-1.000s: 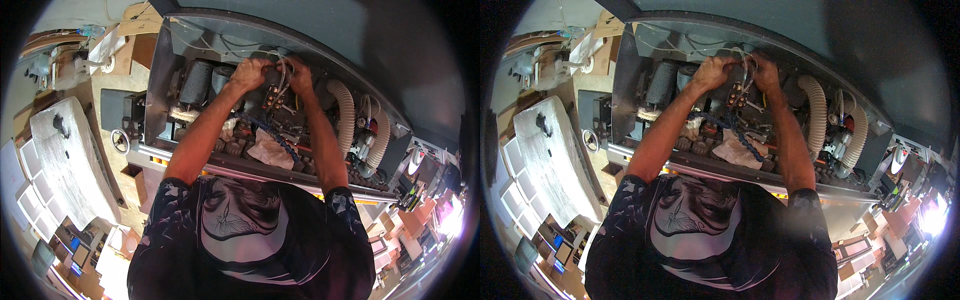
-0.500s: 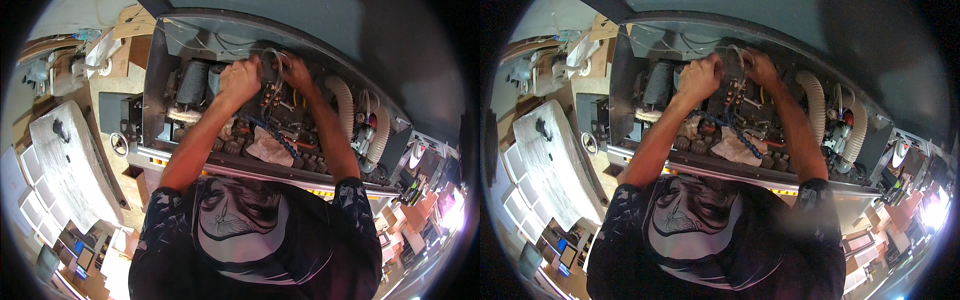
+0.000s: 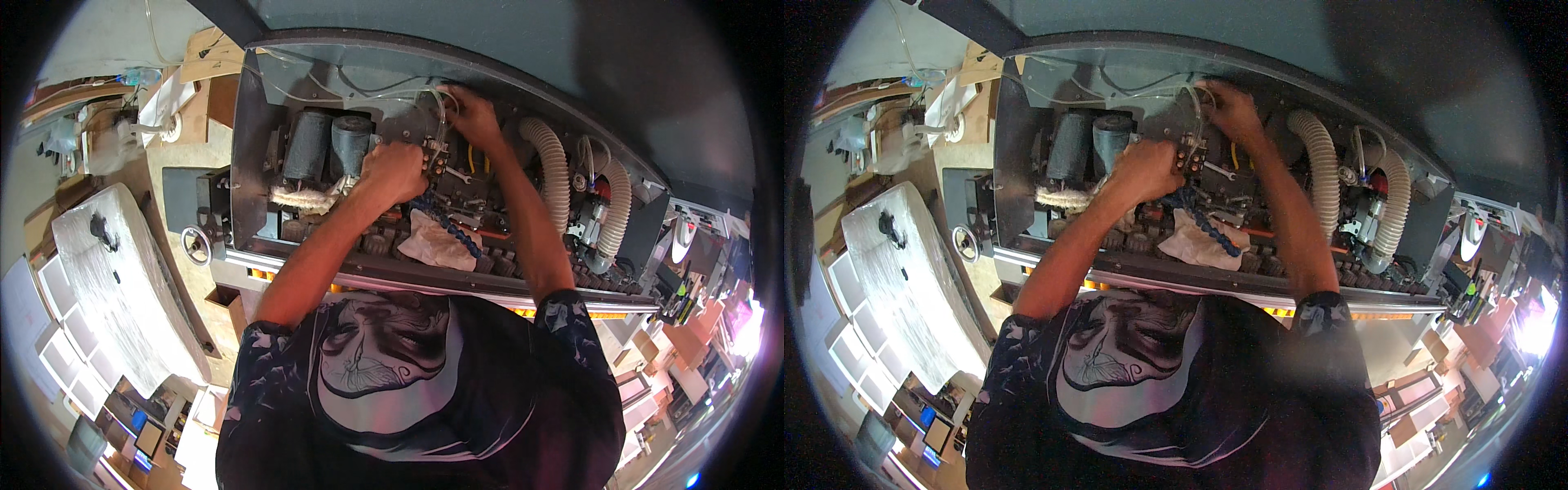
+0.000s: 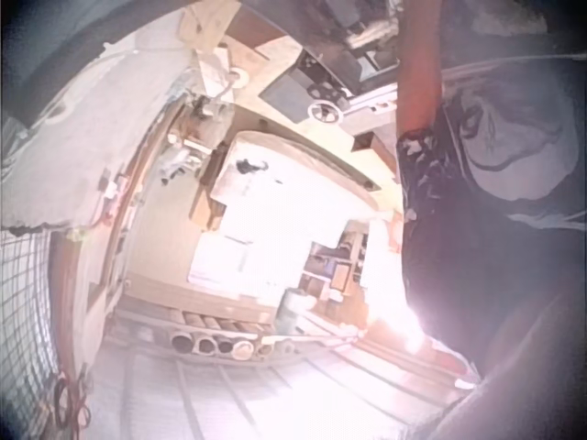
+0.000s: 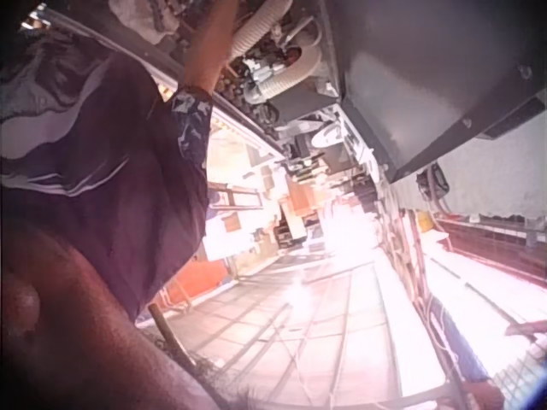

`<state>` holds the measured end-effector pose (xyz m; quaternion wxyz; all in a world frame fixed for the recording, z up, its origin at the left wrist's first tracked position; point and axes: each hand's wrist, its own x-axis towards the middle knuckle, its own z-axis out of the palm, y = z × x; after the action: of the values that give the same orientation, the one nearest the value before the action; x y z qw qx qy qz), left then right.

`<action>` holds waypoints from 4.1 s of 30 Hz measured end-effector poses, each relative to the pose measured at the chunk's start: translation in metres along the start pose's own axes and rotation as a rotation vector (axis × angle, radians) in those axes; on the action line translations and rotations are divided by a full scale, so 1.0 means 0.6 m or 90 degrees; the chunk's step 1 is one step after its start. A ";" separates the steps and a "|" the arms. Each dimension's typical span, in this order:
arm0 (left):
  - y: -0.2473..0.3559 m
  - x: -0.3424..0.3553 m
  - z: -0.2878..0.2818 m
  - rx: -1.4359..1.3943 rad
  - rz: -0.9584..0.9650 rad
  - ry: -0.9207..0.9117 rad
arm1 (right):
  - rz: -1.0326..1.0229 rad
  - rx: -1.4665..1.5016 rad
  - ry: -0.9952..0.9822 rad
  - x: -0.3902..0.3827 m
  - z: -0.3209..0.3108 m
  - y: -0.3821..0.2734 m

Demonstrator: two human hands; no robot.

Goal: The person works on the internal wiring of a machine, using pliers to strip and connect wires. They repeatedly adjust and secure connections within the machine's housing.

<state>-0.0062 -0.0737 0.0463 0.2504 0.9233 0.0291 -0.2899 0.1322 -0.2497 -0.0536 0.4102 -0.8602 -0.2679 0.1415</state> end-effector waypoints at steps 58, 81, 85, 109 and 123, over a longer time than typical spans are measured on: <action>-0.018 0.069 -0.010 -0.449 -0.015 0.175 | 0.266 0.261 0.068 -0.075 -0.041 -0.135; -0.014 0.112 0.001 -0.705 -0.036 0.186 | 0.326 0.380 0.041 -0.112 -0.029 -0.138; 0.005 0.120 0.007 -0.761 -0.032 0.224 | 0.305 0.275 -0.008 -0.097 -0.019 -0.126; -0.023 0.094 0.008 -0.479 -0.011 0.167 | 0.319 0.188 0.079 -0.107 -0.051 -0.027; -0.006 0.086 -0.005 -0.370 -0.007 0.128 | 0.381 0.498 0.111 -0.077 -0.008 -0.086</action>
<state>0.0377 -0.0740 0.0183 0.4982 0.8369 0.1404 -0.1781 0.0789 -0.2525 -0.0091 0.6644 -0.6897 0.0991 0.2702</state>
